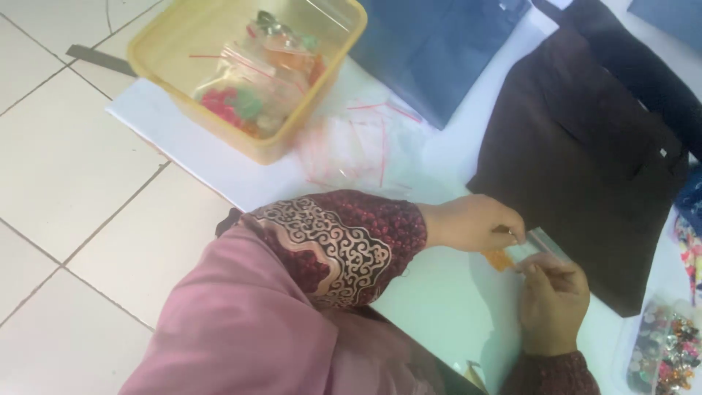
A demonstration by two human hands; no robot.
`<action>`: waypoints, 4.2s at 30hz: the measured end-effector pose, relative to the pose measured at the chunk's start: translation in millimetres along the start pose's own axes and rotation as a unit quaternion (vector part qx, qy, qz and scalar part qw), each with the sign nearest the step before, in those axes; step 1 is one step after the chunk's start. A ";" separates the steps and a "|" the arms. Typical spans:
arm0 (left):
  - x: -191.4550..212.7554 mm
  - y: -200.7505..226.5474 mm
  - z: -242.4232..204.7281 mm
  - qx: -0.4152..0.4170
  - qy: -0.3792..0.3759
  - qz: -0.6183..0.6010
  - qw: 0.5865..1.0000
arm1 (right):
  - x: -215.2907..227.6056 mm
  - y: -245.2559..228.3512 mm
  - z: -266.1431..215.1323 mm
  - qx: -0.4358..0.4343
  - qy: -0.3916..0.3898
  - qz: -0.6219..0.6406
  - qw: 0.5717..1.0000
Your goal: Sorting and placing small buttons into plastic bags
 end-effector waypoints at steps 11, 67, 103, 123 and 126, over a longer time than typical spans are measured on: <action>69.6 114.7 -113.4 -0.160 0.139 0.142 0.967 | -90.4 -51.9 -34.7 0.090 -0.180 0.042 0.979; -17.4 84.6 -204.2 -0.146 -0.184 0.494 0.837 | -8.0 -0.7 -101.4 0.254 -0.165 -0.347 0.888; -274.0 88.7 108.4 -0.148 -0.307 0.070 0.937 | 284.3 -35.5 17.8 -0.029 0.122 -0.632 0.765; -270.1 84.8 108.7 -0.149 -0.295 0.018 0.944 | 258.7 -45.8 19.1 -0.151 0.067 -0.583 0.796; -267.0 84.6 111.1 -0.158 -0.276 -0.004 0.948 | 278.6 -46.2 19.1 -0.103 0.099 -0.563 0.814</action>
Point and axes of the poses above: each hand's wrist, its own z-axis towards the middle knuckle, its own x-axis out of the back of the hand, y = z × x, the point moved 6 cm from there along z, towards the middle knuckle, and after that the axes turned 14 degrees about -x, right-handed, at the moved point
